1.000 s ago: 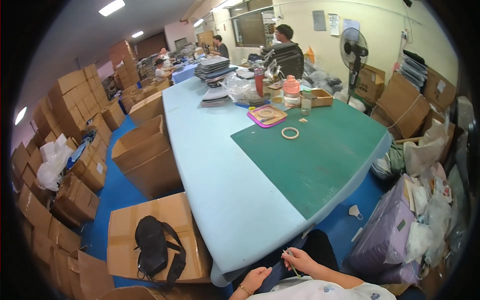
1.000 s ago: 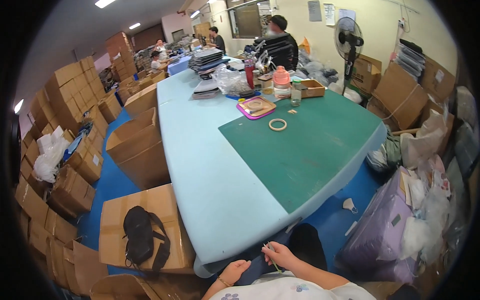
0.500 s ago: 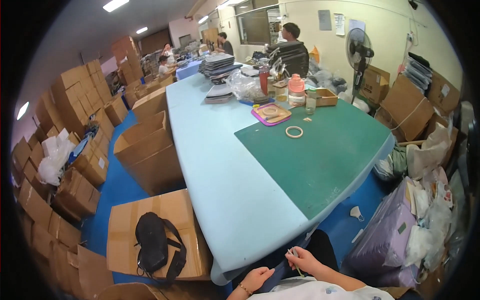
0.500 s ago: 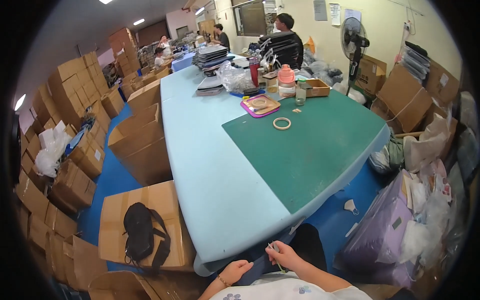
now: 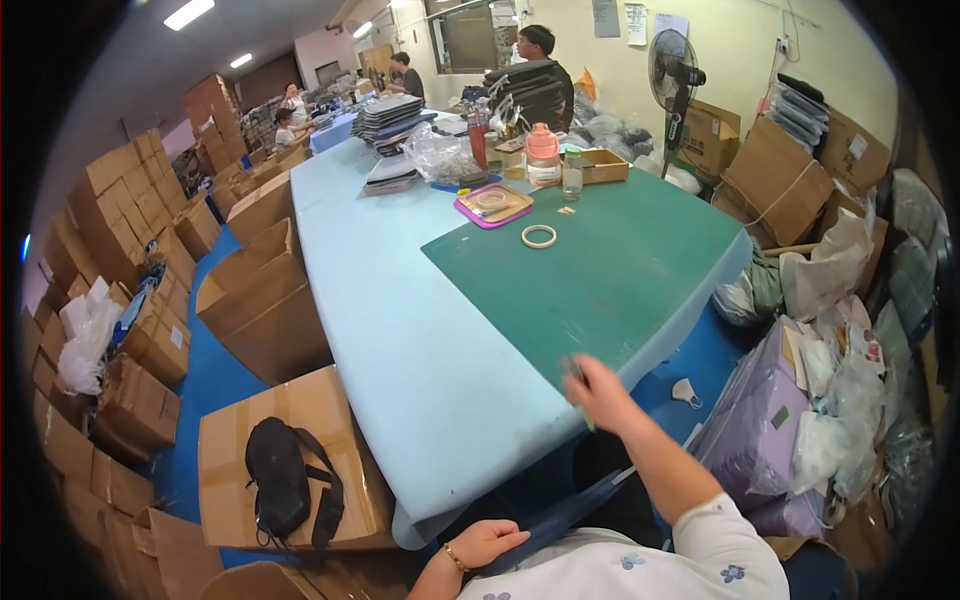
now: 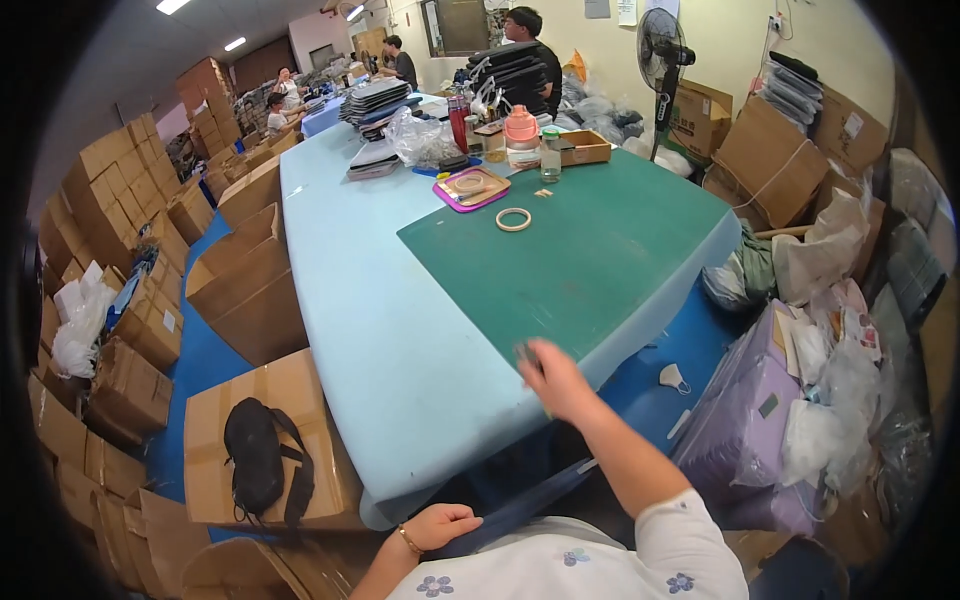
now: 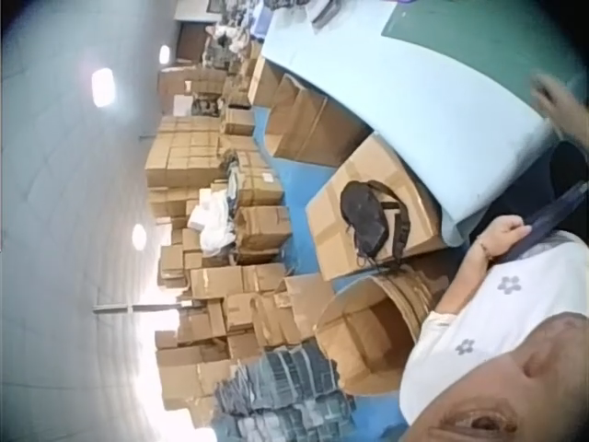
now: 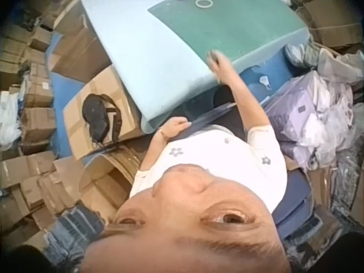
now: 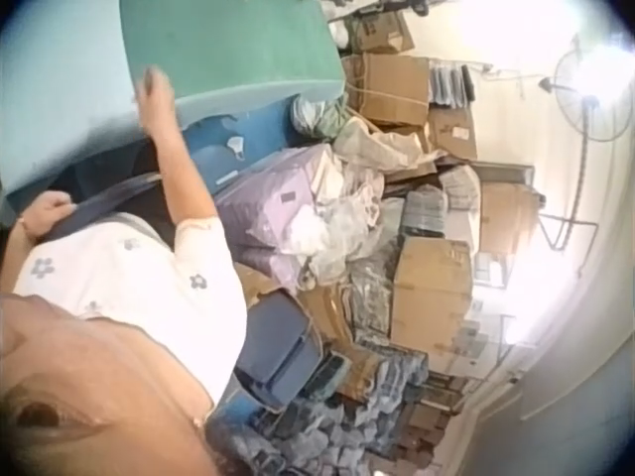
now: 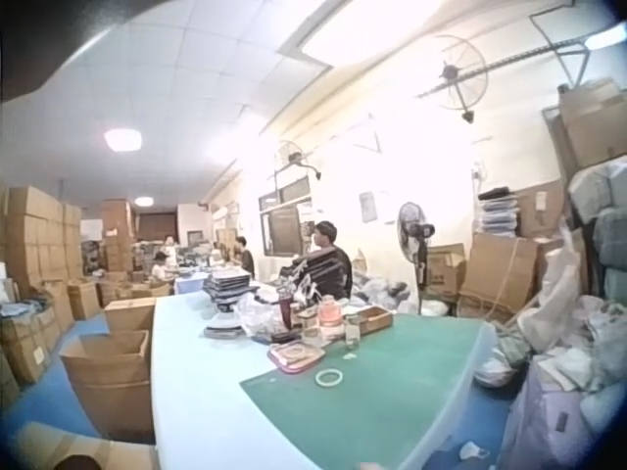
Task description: Inspecting and trimming excess threads from a blue leather sleeve using thread snips.
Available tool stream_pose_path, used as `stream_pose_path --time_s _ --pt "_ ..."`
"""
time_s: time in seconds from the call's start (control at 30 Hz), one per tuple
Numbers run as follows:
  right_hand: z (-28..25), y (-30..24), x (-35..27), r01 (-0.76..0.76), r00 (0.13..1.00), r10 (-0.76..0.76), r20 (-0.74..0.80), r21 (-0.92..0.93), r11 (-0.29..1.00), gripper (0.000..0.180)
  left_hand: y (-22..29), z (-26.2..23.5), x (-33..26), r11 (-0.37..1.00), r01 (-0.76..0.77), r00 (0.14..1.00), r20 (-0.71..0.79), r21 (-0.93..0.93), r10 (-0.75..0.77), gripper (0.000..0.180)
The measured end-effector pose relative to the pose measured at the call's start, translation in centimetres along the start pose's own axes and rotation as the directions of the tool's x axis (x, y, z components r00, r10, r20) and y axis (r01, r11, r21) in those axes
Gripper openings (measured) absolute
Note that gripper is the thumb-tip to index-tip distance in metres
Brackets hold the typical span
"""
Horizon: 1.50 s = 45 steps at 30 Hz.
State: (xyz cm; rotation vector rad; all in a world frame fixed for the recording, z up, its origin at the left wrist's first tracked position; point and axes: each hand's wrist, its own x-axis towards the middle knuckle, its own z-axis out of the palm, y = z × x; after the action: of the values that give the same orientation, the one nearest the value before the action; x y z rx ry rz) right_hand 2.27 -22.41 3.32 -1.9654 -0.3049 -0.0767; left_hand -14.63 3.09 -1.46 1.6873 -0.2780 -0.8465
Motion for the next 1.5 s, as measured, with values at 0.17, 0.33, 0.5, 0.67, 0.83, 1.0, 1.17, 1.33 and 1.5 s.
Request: stream_pose_path --time_s 0.17,0.33,0.5,0.67,0.83,1.0,1.17,1.33,1.5 --pt "-0.7 3.3 9.9 0.078 0.979 -0.148 -0.138 -0.415 0.906 0.029 1.9 0.9 -1.3 0.997 0.025 0.999 0.024 0.078 -0.027 0.03" --pt "0.0 6.8 10.8 0.132 0.969 -0.249 -0.003 -0.84 0.526 0.036 2.6 1.4 -2.8 0.986 0.043 0.997 -0.067 0.159 -0.033 0.03" --pt "2.1 6.0 8.5 0.276 0.862 -0.503 -0.071 -0.766 0.581 0.04 1.0 1.3 -4.4 0.994 -0.031 0.995 -0.095 0.108 0.042 0.03" --pt "1.7 -1.0 -3.6 0.042 0.481 -0.128 0.867 0.123 0.992 0.049 -0.7 -0.3 -4.7 0.993 -0.12 0.991 -0.064 0.012 0.121 0.033" --pt "5.1 -2.2 -10.8 0.457 0.362 0.233 0.903 -0.389 0.8 0.06 -2.6 -2.8 -6.5 0.992 -0.096 0.991 -0.1 -0.079 0.087 0.026" --pt "4.0 -1.2 -11.0 0.389 0.474 0.256 0.843 -0.461 0.797 0.043 -0.8 -4.5 -5.0 0.983 -0.177 0.977 -0.109 0.046 0.181 0.019" --pt "3.8 -1.4 -10.8 0.391 0.498 0.205 0.843 -0.429 0.814 0.04 5.2 -8.7 -6.3 0.896 -0.425 0.715 -0.558 0.129 0.42 0.035" --pt "2.3 -1.5 -12.1 0.386 0.46 0.253 0.851 -0.449 0.806 0.044 15.6 -21.9 -8.8 0.802 -0.397 0.135 -0.835 0.447 0.533 0.056" --pt "-0.7 -1.4 -14.2 0.25 0.6 0.207 0.773 -0.427 0.869 0.038 17.0 -38.6 -13.7 0.899 0.231 -0.246 -0.871 0.373 0.425 0.064"
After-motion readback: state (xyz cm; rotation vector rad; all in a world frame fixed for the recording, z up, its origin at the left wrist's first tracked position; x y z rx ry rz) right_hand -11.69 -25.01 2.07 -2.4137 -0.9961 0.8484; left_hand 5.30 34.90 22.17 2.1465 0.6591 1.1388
